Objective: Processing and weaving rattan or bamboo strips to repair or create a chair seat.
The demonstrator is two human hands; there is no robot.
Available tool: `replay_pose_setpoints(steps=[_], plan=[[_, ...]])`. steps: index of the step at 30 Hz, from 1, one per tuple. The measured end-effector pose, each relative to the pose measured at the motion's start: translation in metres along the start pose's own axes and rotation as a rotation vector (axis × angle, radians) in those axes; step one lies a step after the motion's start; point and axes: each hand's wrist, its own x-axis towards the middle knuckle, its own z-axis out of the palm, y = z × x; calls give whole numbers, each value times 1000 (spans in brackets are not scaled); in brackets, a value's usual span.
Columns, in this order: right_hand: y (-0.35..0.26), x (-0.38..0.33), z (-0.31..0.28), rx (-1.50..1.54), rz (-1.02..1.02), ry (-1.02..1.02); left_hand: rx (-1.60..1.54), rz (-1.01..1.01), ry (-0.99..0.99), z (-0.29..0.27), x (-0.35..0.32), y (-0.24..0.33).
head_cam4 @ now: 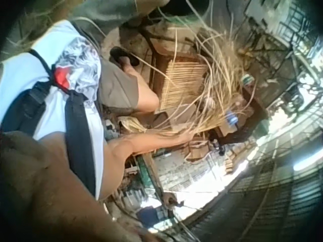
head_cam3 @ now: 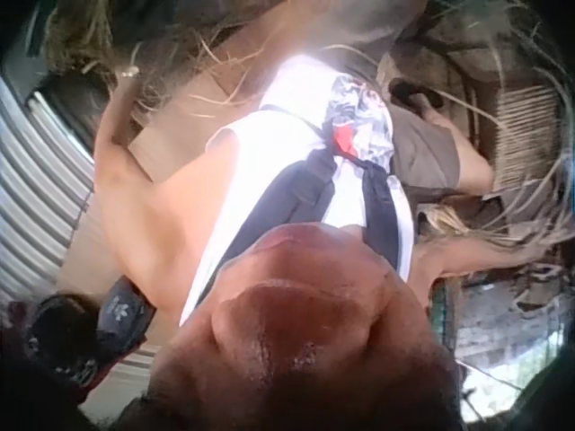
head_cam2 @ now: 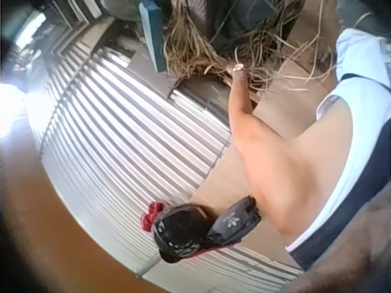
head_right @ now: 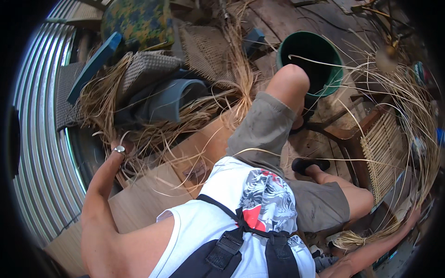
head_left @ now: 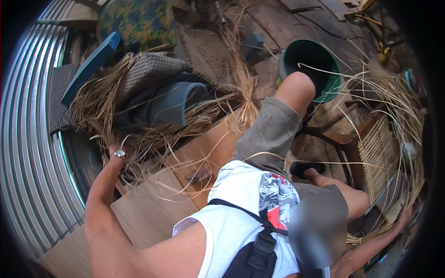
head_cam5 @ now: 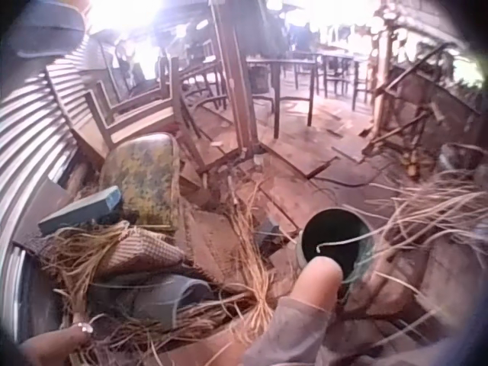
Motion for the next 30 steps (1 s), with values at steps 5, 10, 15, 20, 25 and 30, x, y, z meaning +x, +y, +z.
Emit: replay_pose_setpoints(steps=[5, 10, 15, 20, 25, 30], plan=[[-103, -28, 23, 213, 31, -21, -665, 149, -105, -113, 7, -11], [-241, -68, 19, 347, 225, 206, -790, 427, 448, -223, -88, -6], [-233, -5, 7, 198, 443, 164, -1489, 1210, -12, -364, -165, 129], [-282, -8, -32, 676, 39, 139, -1020, 2109, -616, -468, -204, 362], [-297, 5, -90, 1062, 301, 164, -751, 2152, -91, -504, -288, 567], [-299, 20, -174, 1526, 596, 80, -995, 2132, 452, -545, -344, 646]])
